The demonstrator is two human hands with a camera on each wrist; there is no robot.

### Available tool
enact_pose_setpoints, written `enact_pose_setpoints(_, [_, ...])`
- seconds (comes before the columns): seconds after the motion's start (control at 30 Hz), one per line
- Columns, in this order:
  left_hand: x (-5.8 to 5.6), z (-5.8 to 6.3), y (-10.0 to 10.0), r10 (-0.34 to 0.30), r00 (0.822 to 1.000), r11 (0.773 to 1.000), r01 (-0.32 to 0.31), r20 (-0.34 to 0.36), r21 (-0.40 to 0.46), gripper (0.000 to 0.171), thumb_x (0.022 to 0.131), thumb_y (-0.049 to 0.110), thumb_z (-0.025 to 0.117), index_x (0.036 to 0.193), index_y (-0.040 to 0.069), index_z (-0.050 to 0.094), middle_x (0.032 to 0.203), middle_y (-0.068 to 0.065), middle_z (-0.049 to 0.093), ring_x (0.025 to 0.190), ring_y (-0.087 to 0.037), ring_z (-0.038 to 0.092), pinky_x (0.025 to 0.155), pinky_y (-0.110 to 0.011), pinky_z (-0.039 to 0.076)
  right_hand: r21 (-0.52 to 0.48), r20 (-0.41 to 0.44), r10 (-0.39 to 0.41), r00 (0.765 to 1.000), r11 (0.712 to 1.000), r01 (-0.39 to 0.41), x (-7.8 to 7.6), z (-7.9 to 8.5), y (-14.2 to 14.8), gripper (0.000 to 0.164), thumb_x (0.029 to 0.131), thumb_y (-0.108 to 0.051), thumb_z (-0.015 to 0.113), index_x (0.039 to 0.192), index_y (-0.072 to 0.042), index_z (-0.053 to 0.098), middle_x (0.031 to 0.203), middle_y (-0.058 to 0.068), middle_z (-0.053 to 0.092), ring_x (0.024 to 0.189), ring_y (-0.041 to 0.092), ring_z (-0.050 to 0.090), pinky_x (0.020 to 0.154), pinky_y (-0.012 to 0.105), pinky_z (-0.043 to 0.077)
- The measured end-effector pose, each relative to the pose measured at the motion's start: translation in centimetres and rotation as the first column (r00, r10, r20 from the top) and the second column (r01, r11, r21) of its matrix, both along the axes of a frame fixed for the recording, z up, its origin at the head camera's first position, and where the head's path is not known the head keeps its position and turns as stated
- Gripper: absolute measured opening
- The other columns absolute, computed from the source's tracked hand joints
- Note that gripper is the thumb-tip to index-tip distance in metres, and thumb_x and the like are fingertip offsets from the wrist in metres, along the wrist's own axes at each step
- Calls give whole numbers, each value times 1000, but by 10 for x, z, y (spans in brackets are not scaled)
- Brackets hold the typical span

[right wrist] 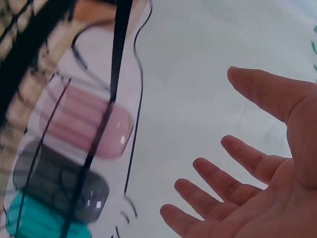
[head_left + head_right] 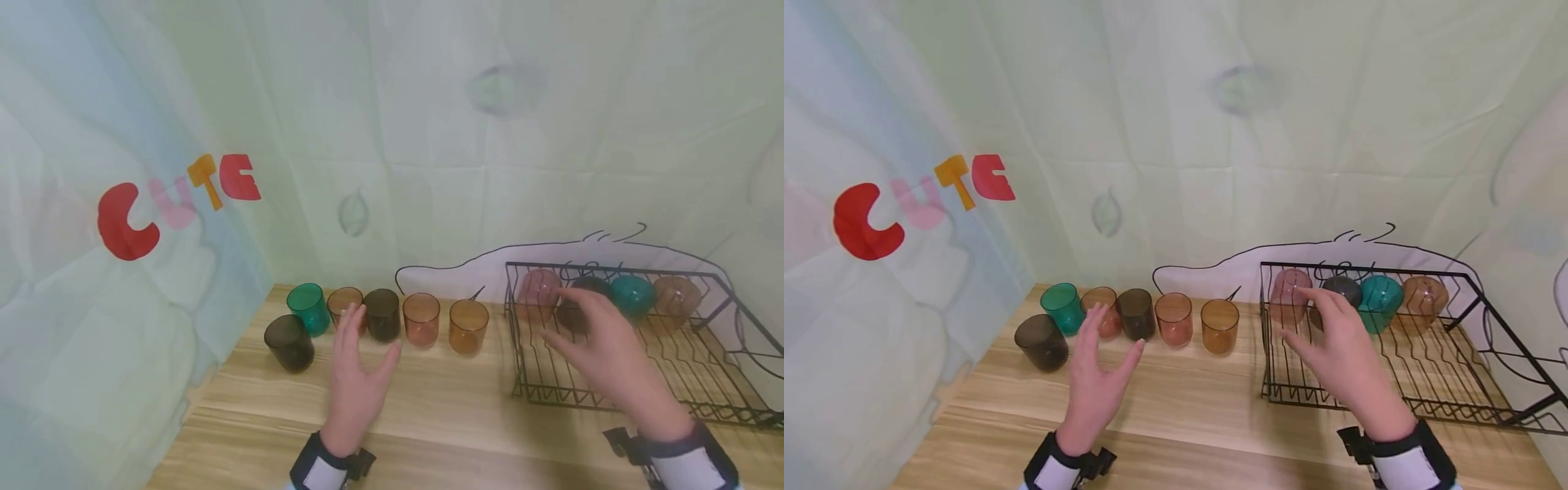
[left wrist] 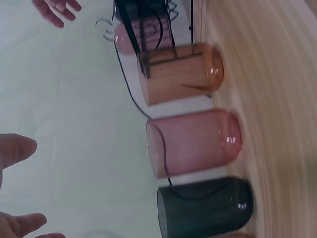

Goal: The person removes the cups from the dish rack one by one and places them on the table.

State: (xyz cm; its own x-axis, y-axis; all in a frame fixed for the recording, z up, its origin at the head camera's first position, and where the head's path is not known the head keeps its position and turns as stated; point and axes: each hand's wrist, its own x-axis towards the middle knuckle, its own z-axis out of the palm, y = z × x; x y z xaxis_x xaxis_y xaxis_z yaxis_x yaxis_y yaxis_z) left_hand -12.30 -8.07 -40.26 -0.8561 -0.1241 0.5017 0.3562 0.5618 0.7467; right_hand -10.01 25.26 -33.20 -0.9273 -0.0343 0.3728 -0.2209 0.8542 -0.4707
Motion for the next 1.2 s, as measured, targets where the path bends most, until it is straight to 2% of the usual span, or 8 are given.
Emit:
enact_pose_setpoints(0.13, [5, -5, 14, -59, 996, 997, 62, 73, -45, 76, 80, 42, 70, 144, 27, 32, 153, 10, 25, 144, -17, 19, 113, -48, 28, 34, 28, -29, 999, 999, 28, -6, 2, 19, 76, 78, -44, 72, 136, -5, 44, 135, 24, 45, 121, 44, 42, 94, 65, 36])
enact_pose_setpoints(0.27, [8, -9, 23, -124, 985, 988, 134, 118, -81, 77, 81, 46, 68, 145, 26, 31, 154, 8, 23, 145, -20, 17, 113, -51, 26, 66, 41, -63, 997, 996, 60, -13, 0, 39, 73, 79, -37, 73, 135, -1, 43, 134, 29, 43, 120, 49, 39, 92, 68, 33])
enact_pose_setpoints(0.5, [8, -14, 33, -205, 962, 962, 232, 180, -142, 77, 81, 43, 69, 145, 31, 27, 155, 2, 23, 145, -20, 15, 112, -54, 24, 123, 78, -142, 987, 984, 132, -31, -12, 80, 75, 78, -34, 74, 135, 2, 41, 141, 39, 26, 126, 59, 23, 87, 78, 24])
enact_pose_setpoints(0.67, [9, -16, 34, -244, 940, 941, 289, 237, -176, 77, 82, 52, 64, 146, 28, 28, 155, 6, 19, 144, -23, 18, 111, -55, 26, 171, 141, -194, 971, 971, 169, -43, -16, 111, 76, 77, -31, 74, 134, 7, 39, 139, 42, 23, 122, 61, 24, 85, 77, 27])
enact_pose_setpoints(0.8, [10, -17, 34, -257, 930, 931, 312, 262, -192, 79, 83, 54, 62, 147, 24, 27, 155, 1, 23, 142, -24, 24, 111, -52, 29, 196, 156, -205, 966, 965, 173, -52, -15, 131, 68, 77, -27, 73, 125, 12, 45, 124, 39, 40, 113, 57, 32, 80, 74, 32])
enact_pose_setpoints(0.93, [9, -18, 34, -256, 923, 929, 317, 288, -191, 78, 83, 51, 63, 147, 23, 27, 154, -2, 26, 141, -24, 27, 111, -51, 30, 214, 154, -230, 961, 957, 194, -58, -16, 146, 57, 80, -28, 70, 117, 10, 50, 116, 35, 45, 110, 55, 34, 79, 72, 33])
enact_pose_setpoints(1.07, [9, -21, 35, -256, 917, 925, 324, 305, -197, 77, 84, 52, 62, 147, 24, 27, 155, -1, 25, 141, -24, 28, 110, -51, 32, 235, 194, -250, 949, 951, 202, -63, -20, 158, 54, 89, -35, 57, 122, 8, 50, 128, 36, 40, 119, 56, 28, 90, 74, 23])
enact_pose_setpoints(1.2, [9, -25, 35, -264, 916, 920, 333, 302, -208, 77, 84, 54, 60, 146, 23, 29, 155, -1, 24, 140, -24, 28, 109, -51, 33, 271, 237, -289, 928, 937, 222, -68, -23, 166, 49, 94, -32, 49, 124, 7, 50, 134, 36, 34, 122, 57, 24, 90, 76, 22])
